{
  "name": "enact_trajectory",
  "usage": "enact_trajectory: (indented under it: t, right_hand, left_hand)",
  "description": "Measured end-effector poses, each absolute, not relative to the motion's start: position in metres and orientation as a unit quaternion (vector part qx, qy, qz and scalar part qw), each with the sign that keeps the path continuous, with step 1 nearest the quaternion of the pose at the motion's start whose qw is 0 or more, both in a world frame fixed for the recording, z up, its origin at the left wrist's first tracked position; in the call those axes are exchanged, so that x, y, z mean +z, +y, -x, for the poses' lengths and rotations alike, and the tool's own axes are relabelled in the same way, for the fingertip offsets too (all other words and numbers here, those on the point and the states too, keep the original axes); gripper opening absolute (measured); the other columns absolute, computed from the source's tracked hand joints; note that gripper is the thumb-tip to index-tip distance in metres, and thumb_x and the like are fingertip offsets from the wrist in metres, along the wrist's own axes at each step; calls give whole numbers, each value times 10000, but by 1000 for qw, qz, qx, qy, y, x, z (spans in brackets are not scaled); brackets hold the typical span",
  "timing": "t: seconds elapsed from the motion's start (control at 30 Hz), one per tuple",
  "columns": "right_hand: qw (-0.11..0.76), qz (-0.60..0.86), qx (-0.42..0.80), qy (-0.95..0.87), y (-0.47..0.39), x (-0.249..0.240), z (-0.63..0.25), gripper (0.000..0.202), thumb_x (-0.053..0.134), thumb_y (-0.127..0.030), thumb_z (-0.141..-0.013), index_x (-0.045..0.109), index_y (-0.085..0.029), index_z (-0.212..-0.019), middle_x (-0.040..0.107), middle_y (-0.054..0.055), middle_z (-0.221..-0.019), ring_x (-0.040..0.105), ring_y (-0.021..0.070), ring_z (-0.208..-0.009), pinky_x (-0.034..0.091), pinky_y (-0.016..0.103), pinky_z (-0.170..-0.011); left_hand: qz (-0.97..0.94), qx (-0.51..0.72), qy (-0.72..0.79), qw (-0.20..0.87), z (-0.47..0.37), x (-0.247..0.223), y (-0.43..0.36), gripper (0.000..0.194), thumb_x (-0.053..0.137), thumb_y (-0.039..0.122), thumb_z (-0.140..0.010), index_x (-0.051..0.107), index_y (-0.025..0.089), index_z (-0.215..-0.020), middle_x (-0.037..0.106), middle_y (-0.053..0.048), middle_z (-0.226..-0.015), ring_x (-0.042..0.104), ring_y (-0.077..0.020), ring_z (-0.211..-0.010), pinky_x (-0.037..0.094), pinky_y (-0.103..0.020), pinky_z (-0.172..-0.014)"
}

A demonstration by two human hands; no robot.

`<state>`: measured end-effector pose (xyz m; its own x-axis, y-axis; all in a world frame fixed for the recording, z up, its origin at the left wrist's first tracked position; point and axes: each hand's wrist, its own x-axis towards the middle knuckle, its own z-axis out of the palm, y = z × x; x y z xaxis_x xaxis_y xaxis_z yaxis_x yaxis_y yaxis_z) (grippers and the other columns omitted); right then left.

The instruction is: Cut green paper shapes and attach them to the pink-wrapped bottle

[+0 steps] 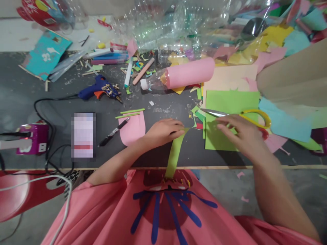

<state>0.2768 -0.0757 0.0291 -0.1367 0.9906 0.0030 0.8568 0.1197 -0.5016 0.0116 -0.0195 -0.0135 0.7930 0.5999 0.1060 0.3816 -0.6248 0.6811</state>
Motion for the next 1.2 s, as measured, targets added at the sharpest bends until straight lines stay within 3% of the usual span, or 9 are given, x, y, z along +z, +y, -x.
enact_trajectory:
  t: [0.1,0.17,0.33,0.43,0.57,0.77,1.0,1.2]
  right_hand:
    - [142,561,369,-727,-69,31,-233,347,478,-483,-900,678,-210,-976,699,66,-874,619,174,-699,467,290,-645]
    - [125,520,438,-723,-61,27,-209,376,492,-515,-885,673,-189,-934,648,35,-716,568,152,-612,419,261,-576]
    - [149,458,527,-700,-37,9,-167,421,537,-538,-835,506,-182,-614,406,-59,-512,349,78,-483,252,228,-488]
    - [197,452,563,-664,-27,2,-154,478,561,-573,-793,427,-187,-545,330,-66,-509,295,66,-493,231,231,-487]
    - [309,463,621,-551,-21,-6,-154,453,624,-606,-738,523,-178,-626,397,-73,-494,332,57,-446,254,223,-446]
    - [421,461,674,-395,-11,-16,-168,436,741,-590,-637,592,-182,-676,453,-93,-412,366,43,-335,290,199,-354]
    - [471,449,689,-320,-6,-11,-168,393,800,-494,-577,617,-206,-774,472,-116,-416,396,46,-328,339,191,-339]
    - [458,455,689,-330,-7,-15,-170,355,786,-466,-597,619,-218,-790,565,-80,-551,478,56,-399,401,197,-369]
  left_hand:
    - [-823,227,350,386,-9,-12,-17,441,391,413,-963,709,159,-794,689,-50,-816,629,-132,-742,472,-249,-678]
    - [-772,279,383,423,-7,-10,-15,494,397,483,-947,696,156,-729,661,-36,-722,599,-130,-685,459,-253,-650]
    - [-645,384,444,489,-1,-4,-7,482,444,583,-896,684,194,-742,714,-43,-807,626,-164,-790,484,-286,-721]
    - [-599,424,471,489,2,-4,-2,408,490,560,-886,685,203,-867,703,-30,-839,629,-163,-816,492,-282,-741]
    - [-586,424,444,529,2,-10,1,332,470,462,-923,623,206,-1068,642,-1,-763,598,-122,-666,497,-259,-650]
    - [-611,392,414,549,-1,-16,1,256,501,301,-908,566,205,-1136,631,4,-780,602,-98,-669,510,-242,-685]
    - [-652,356,367,560,-1,-10,-2,305,536,469,-891,648,192,-955,702,-58,-979,661,-155,-926,513,-283,-839]
    - [-623,350,348,606,-1,-10,-2,411,635,576,-786,657,184,-912,710,-47,-894,665,-135,-790,515,-254,-733]
